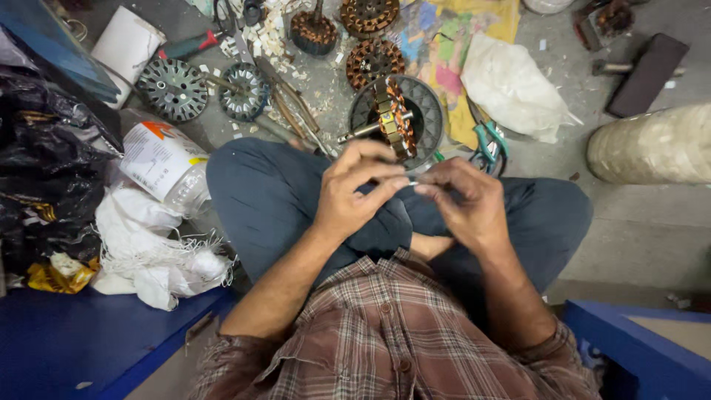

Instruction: The person repairs fan motors by prying off components with a screwdriver, cutting wires with pliers, and cleaning parts with a cloth.

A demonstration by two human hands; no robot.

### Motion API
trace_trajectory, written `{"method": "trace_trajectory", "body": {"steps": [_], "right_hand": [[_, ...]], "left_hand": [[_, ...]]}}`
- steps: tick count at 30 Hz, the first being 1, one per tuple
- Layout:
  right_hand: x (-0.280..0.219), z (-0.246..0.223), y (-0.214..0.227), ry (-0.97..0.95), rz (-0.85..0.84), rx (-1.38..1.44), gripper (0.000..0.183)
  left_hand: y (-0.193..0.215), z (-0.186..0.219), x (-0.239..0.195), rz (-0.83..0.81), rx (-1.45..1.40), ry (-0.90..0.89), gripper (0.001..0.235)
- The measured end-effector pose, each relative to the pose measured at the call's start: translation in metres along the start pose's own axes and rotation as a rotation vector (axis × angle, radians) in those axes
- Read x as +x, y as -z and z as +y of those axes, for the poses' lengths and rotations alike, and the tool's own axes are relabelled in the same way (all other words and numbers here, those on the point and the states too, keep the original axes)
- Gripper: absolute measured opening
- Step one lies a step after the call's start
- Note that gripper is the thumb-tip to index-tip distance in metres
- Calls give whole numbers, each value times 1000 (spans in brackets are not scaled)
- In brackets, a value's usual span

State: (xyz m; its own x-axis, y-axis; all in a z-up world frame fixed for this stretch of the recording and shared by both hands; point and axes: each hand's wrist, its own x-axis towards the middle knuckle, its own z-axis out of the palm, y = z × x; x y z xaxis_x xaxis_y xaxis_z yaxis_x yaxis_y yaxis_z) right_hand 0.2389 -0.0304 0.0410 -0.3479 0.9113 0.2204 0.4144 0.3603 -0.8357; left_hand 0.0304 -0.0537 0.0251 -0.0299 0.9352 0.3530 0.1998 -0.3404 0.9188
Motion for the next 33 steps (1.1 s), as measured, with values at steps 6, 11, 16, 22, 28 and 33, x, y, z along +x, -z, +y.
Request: {"method": "trace_trajectory", "body": {"steps": [6,11,16,22,28,33], "right_hand": [[-1,-28,-10,11,-69,20,15],[-3,-34,-17,-1,-105,-22,15],[0,-40,-19,-36,-148,-25,16],[1,-44,-20,-80,-167,-4,12],[4,-40,-16,-141,-85,147,12],[26,-33,-14,-18,139,-123,16]], "left_hand": [[26,-1,-11,-188,-80,-48,8],[36,-6,-18,-217,-132,-24,9],[39,-7,-18,-194,-106,-53,10],[40,-7,-13,-270,-41,-47,12],[37,-15,11,-308,-92,-114,13],[32,-35,43,-191,-103,-59,15]]}}
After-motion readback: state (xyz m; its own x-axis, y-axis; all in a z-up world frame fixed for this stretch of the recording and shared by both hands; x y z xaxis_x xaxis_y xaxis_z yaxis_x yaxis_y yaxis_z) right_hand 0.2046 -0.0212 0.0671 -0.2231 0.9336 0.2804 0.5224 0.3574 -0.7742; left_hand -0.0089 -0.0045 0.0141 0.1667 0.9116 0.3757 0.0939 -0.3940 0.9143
